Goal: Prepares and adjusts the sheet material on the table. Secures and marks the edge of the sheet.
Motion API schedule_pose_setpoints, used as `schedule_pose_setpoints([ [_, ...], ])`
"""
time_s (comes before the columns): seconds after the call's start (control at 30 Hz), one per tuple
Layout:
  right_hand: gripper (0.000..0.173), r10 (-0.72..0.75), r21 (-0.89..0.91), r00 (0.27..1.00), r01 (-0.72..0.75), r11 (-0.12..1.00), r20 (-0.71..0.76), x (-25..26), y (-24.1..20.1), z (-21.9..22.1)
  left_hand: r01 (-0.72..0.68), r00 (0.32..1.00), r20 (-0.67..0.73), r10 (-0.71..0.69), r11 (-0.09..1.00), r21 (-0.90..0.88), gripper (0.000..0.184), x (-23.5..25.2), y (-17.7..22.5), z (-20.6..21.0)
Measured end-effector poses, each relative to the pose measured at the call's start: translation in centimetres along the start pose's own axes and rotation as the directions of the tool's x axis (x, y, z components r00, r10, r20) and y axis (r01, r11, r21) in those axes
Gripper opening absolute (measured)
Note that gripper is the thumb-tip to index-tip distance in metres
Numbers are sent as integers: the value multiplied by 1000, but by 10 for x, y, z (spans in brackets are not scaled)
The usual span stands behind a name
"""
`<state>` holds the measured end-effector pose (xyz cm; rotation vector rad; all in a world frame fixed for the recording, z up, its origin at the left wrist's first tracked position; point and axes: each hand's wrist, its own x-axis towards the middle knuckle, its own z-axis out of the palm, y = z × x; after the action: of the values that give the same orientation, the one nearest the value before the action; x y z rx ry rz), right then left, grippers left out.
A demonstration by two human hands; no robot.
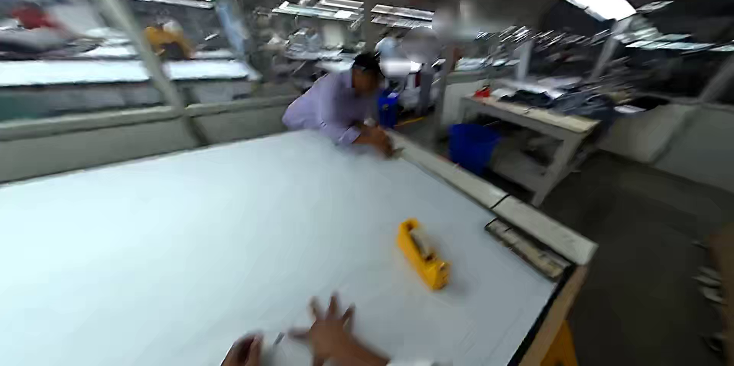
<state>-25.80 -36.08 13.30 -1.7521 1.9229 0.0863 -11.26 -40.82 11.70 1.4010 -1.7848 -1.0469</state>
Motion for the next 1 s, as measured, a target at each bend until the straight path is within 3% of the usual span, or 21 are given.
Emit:
schedule_pose_setpoints([
  [0.07,113,-23,36,996,20,999,86,-4,6,-9,-52,975,-219,-26,938,-343,21,-19,-15,-30],
  [0.13,112,-90,22,984,87,996,151,14,11,-4,-122,927,-331,-173,698,-706,18,-40,-11,-62],
  [0.17,113,-98,10,985,98,995,143,21,12,1,-196,895,-379,-237,555,-809,24,-50,-10,-75],
  [0.2,113,-96,-1,986,97,995,135,25,12,4,-245,864,-423,-274,506,-827,26,-59,-12,-85],
  [0.23,115,-88,-22,987,92,995,138,27,12,5,-233,840,-460,-288,575,-785,25,-65,-15,-89],
  [0.27,116,-77,-47,986,85,995,145,30,12,7,-161,843,-470,-263,709,-687,24,-71,-21,-89],
  [0.33,118,-73,-85,989,84,993,126,35,16,15,-3,899,-402,-174,915,-403,25,-78,-32,-81],
  [0.4,115,-42,-82,982,58,995,183,20,-1,-5,35,954,-291,-74,990,-138,25,-81,-34,-69],
  [0.6,97,-124,-88,955,153,984,268,-8,-32,-13,-109,988,-77,131,964,241,10,-97,-24,-41],
  [0.77,86,-121,-58,948,144,988,294,-11,-40,-8,-117,988,-64,142,946,303,6,-118,-33,-30],
  [1.0,87,-124,-52,951,144,988,285,-10,-39,-7,-109,992,-12,124,914,392,13,-131,-24,-32],
])
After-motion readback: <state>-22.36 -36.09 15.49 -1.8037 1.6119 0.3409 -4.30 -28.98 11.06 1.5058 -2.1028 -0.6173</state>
